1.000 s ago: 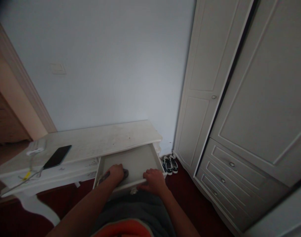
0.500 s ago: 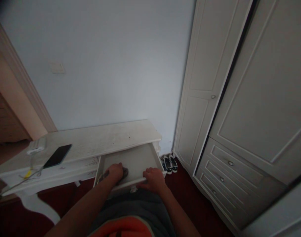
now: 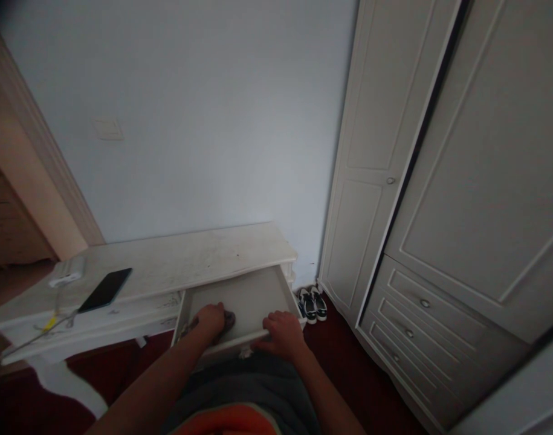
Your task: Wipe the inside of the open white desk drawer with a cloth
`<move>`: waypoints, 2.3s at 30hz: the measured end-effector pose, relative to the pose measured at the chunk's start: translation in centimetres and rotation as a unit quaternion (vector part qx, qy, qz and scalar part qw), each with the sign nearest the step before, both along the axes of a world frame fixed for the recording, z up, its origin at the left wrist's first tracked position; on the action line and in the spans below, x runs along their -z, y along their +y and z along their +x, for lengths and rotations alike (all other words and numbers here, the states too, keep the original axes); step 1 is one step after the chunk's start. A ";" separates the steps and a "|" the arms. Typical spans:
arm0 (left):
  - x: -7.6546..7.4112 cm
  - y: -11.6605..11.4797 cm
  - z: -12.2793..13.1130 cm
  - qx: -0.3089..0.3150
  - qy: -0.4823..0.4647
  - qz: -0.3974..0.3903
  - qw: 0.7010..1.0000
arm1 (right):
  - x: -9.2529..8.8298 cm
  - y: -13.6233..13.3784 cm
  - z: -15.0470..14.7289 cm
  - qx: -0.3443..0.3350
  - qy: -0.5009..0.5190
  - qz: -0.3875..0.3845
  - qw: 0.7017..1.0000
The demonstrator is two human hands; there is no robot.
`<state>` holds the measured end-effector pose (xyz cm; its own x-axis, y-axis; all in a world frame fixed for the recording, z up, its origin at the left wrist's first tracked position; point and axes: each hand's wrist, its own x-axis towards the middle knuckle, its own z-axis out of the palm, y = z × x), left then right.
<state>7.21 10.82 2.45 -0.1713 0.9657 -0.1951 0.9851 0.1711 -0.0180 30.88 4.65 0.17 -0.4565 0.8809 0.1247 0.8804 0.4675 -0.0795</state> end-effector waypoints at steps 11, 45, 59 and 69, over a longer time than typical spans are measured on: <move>0.0 0.0 0.4 -0.003 0.026 -0.003 1.000 | 0.5 0.2 0.1 -0.001 0.000 0.006 1.000; 0.5 0.2 0.3 -0.006 0.034 -0.001 0.999 | 0.4 0.1 0.1 0.000 0.004 0.010 1.000; 0.4 0.1 0.2 0.008 0.029 -0.015 0.999 | 0.9 0.2 0.2 -0.005 0.009 0.017 1.000; 0.2 -0.1 0.1 0.014 0.032 -0.006 0.999 | 0.5 0.2 0.1 -0.003 0.009 0.012 1.000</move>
